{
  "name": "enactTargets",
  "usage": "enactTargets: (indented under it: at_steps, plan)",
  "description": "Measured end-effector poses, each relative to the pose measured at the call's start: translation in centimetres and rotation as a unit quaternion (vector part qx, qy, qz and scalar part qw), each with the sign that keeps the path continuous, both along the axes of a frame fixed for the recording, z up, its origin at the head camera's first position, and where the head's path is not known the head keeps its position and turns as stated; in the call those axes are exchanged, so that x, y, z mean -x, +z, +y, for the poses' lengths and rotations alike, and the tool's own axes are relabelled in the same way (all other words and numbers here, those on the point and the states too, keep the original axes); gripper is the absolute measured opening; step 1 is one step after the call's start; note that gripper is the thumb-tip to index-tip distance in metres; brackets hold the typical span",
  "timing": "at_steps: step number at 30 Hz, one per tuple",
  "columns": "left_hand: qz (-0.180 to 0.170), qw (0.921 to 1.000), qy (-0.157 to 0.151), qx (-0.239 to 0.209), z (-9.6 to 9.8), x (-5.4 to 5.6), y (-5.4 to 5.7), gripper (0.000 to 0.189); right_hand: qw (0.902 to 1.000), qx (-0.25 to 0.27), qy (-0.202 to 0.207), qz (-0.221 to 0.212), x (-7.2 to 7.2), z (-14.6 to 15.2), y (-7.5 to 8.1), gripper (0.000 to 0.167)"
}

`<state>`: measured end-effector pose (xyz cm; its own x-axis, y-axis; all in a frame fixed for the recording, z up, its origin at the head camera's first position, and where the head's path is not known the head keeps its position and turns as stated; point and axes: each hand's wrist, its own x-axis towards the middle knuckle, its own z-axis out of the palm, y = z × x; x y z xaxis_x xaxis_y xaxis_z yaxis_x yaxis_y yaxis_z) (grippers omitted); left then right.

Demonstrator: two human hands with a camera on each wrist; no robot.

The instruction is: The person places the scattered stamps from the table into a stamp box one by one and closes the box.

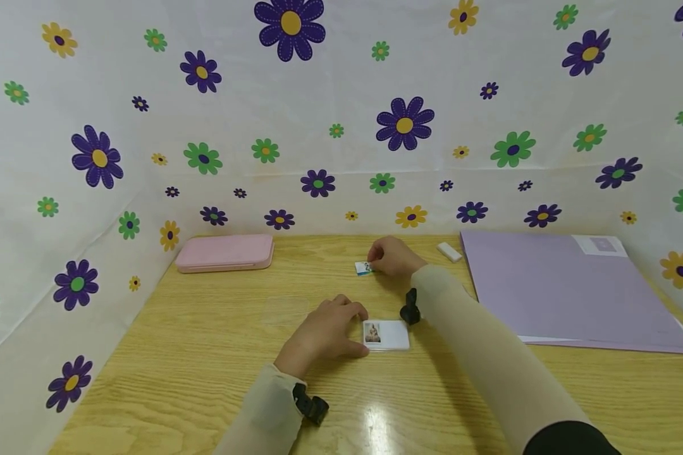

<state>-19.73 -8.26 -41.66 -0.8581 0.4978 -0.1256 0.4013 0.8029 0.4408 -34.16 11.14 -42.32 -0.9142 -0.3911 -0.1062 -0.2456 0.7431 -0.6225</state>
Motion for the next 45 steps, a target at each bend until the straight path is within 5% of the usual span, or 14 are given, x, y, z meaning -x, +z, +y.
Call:
enactTargets:
  at_steps: [17, 35, 45]
  plan:
    - [0.005, 1.0000, -0.004, 0.006, 0.1, 0.2, -0.3, 0.052, 0.9976, 0.064, -0.019, 0.017, -1.7, 0.6, 1.9, 0.011]
    - [-0.005, 1.0000, -0.003, 0.002, 0.0, 0.1, 0.1, 0.052, 0.9882, 0.152, 0.009, 0.013, -7.1, 2.7, 4.8, 0.005]
    - [-0.003, 1.0000, 0.000, -0.003, 0.1, 0.0, 0.0, 0.052, 0.9899, 0.140, 0.018, 0.005, -11.1, 4.1, 5.5, 0.004]
